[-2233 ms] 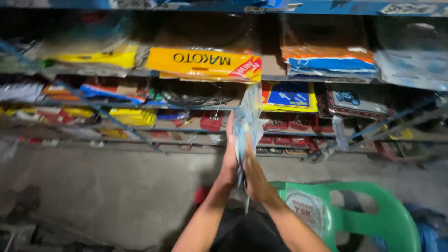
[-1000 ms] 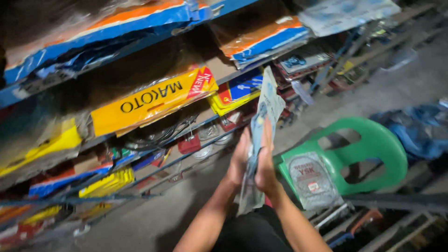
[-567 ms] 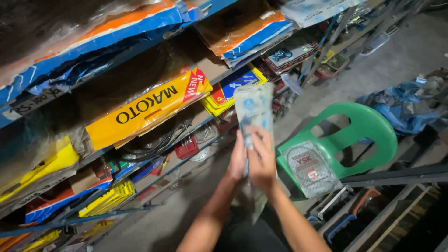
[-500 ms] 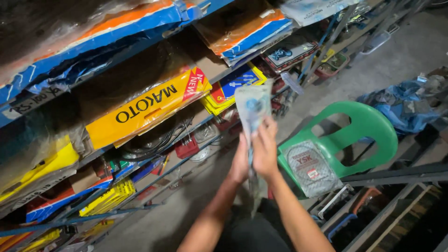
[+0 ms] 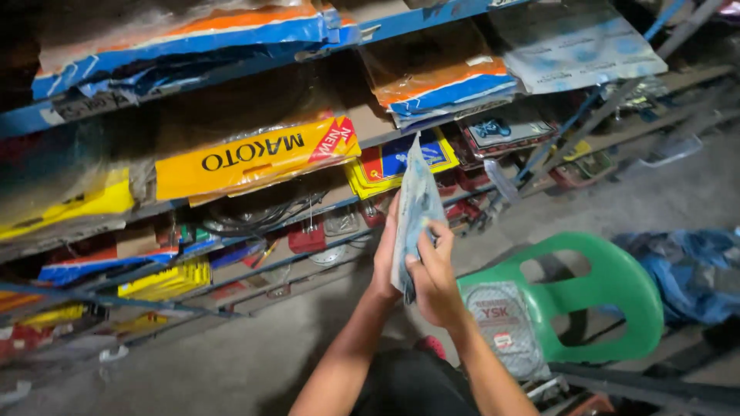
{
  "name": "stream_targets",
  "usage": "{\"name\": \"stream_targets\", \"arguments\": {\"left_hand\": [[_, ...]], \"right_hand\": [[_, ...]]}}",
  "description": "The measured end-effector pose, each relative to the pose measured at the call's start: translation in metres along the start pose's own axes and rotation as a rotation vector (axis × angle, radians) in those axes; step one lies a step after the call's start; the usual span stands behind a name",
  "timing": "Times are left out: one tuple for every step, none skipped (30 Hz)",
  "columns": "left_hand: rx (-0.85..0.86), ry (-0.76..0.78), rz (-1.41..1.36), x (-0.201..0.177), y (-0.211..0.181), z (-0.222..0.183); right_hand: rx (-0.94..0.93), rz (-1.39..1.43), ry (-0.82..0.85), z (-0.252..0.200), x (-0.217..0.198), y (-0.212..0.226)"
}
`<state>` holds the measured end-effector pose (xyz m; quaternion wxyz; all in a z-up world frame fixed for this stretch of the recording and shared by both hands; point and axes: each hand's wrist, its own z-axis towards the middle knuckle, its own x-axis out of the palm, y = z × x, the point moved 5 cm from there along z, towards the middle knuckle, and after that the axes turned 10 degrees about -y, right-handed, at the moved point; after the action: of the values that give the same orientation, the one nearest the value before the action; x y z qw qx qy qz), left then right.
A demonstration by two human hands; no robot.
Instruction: Cleaning a motorcycle part inside a plastic bag using a cloth.
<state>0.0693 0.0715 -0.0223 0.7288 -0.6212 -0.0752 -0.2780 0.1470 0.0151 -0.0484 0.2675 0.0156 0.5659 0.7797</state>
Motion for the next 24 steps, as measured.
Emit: {"name": "stream_targets", "arguments": {"left_hand": [[0.011, -0.02, 0.012, 0.003, 0.004, -0.002], [0.021, -0.041, 0.024, 0.007, 0.009, -0.004], [0.027, -0.058, 0.027, 0.002, 0.029, -0.01], [-0.136, -0.202, -0.122, -0.009, 0.056, -0.017], [-0.293, -0.341, -0.275, -0.019, 0.083, -0.023], [-0.282, -0.355, -0.274, 0.004, 0.06, -0.028], [-0.088, -0.252, -0.018, 0.03, 0.029, -0.032], [0.102, -0.147, 0.241, 0.059, -0.002, -0.039], [0.113, -0.169, 0.248, 0.067, -0.015, -0.039], [0.107, -0.208, 0.162, 0.074, -0.029, -0.04], [0.098, -0.248, 0.075, 0.079, -0.043, -0.042], [0.108, -0.271, 0.083, 0.071, -0.036, -0.044], [0.143, -0.253, 0.064, 0.064, -0.032, -0.046], [0.178, -0.235, 0.045, 0.057, -0.027, -0.048], [0.185, -0.244, 0.051, 0.046, -0.005, -0.045], [0.152, -0.238, -0.242, 0.034, 0.017, -0.041], [0.109, -0.223, -0.537, 0.022, 0.041, -0.038], [0.109, -0.228, -0.533, 0.01, 0.059, -0.042], [-0.064, -0.44, -0.303, -0.01, 0.088, -0.049], [-0.237, -0.641, -0.063, -0.031, 0.114, -0.059], [-0.235, -0.631, -0.06, 0.001, 0.067, -0.051], [-0.047, -0.452, -0.119, 0.041, 0.011, -0.047], [0.132, -0.27, -0.177, 0.081, -0.045, -0.057], [0.128, -0.259, -0.176, 0.07, -0.036, -0.055]], "right_hand": [[-0.123, 0.008, 0.025, 0.004, -0.011, 0.015], [-0.245, 0.017, 0.048, 0.007, -0.023, 0.03], [-0.248, 0.025, 0.065, 0.014, -0.027, 0.025], [-0.422, -0.072, 0.051, 0.018, -0.031, 0.027], [-0.601, -0.166, 0.031, 0.023, -0.034, 0.029], [-0.607, -0.155, 0.043, 0.033, -0.035, 0.015], [-0.597, -0.193, 0.041, 0.042, -0.035, -0.001], [-0.587, -0.232, 0.04, 0.051, -0.034, -0.016], [-0.599, -0.215, 0.056, 0.05, -0.035, -0.016], [-0.624, -0.155, 0.038, 0.048, -0.037, -0.014], [-0.642, -0.094, 0.023, 0.045, -0.038, -0.013], [-0.647, -0.076, 0.041, 0.031, -0.038, 0.0], [-0.632, 0.092, 0.057, 0.016, -0.04, 0.013], [-0.612, 0.259, 0.074, 0.002, -0.044, 0.026], [-0.615, 0.269, 0.082, -0.007, -0.049, 0.035], [-0.589, 0.219, 0.228, -0.017, -0.047, 0.041], [-0.555, 0.164, 0.369, -0.029, -0.047, 0.047], [-0.553, 0.169, 0.371, -0.02, -0.036, 0.036], [-0.568, 0.071, 0.324, -0.012, -0.026, 0.023], [-0.58, -0.028, 0.278, -0.004, -0.017, 0.011], [-0.583, -0.03, 0.267, 0.007, -0.009, -0.016], [-0.526, 0.082, 0.194, 0.021, -0.004, -0.042], [-0.463, 0.193, 0.121, 0.035, 0.0, -0.068], [-0.462, 0.191, 0.109, 0.038, -0.004, -0.035]]}}
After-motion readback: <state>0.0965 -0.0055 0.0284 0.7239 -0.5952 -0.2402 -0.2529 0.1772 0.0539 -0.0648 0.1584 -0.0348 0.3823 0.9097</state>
